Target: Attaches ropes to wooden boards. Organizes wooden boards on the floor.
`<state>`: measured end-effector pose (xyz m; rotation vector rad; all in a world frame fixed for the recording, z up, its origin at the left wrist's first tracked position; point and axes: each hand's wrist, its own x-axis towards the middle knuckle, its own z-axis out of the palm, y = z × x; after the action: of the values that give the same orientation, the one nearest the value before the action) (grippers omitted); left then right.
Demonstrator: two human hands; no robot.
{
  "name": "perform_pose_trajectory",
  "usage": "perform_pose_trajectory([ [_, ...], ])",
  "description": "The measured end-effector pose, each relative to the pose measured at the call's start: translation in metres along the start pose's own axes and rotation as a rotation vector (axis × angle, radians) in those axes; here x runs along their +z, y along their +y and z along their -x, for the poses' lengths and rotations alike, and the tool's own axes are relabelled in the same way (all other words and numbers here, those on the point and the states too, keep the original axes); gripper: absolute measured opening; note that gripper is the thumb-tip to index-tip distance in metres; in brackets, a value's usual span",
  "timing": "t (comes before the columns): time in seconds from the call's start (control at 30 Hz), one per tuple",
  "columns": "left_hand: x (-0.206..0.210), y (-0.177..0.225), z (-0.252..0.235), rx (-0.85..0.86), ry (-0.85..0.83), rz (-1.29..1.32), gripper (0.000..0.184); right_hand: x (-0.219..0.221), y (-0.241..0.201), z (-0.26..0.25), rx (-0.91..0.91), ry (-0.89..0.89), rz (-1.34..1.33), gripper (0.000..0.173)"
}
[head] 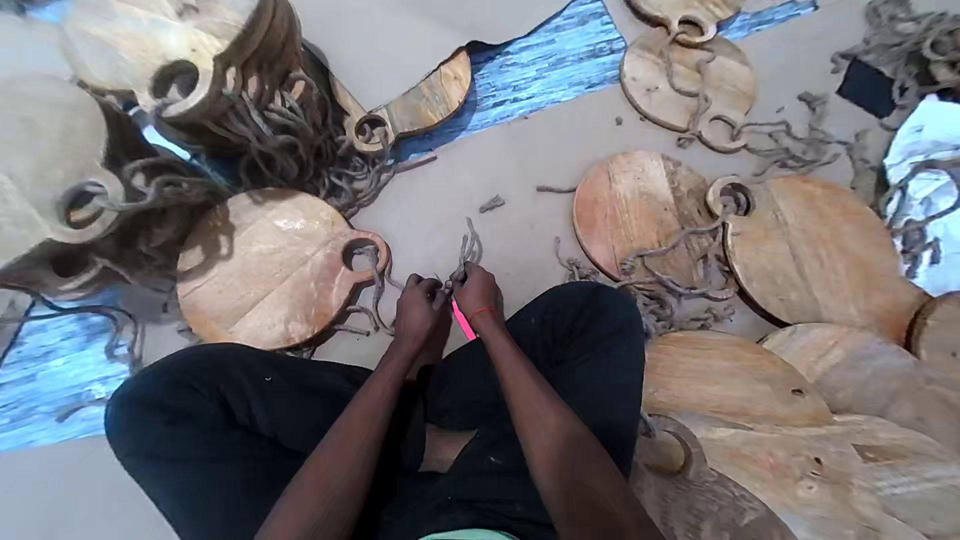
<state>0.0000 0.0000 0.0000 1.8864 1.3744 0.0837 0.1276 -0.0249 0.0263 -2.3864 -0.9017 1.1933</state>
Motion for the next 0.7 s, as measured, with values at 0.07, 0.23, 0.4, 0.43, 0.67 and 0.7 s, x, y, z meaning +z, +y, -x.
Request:
perform_pose_trajectory([
  [0.07,-0.002,0.0,0.0,-0.033,-0.026,0.032,0.022,-0.003,0.002,-0.001,0.012,-0.051,0.011,0.021],
  [0.23,-0.001,-0.002,0.002,-0.06,-0.065,0.075,0.021,-0.007,0.005,0.002,0.052,-0.08,0.032,0.023],
  [0.4,-0.001,0.001,-0.004,-0.072,-0.026,0.049,0.02,-0.003,-0.004,-0.006,0.026,-0.04,0.06,0.023],
  [0.43,-0.003,0.002,-0.004,-0.074,-0.011,0.029,0.02,0.002,-0.006,-0.007,0.011,-0.011,0.063,0.025],
  [0.67,-0.023,-0.014,-0.019,-0.009,-0.012,0.067,0.016,0.005,-0.005,-0.017,-0.048,0.054,-0.035,0.019],
  [0.7,-0.023,-0.015,-0.016,-0.031,-0.01,0.104,0.017,0.006,-0.002,-0.018,-0.046,0.062,-0.068,0.019],
])
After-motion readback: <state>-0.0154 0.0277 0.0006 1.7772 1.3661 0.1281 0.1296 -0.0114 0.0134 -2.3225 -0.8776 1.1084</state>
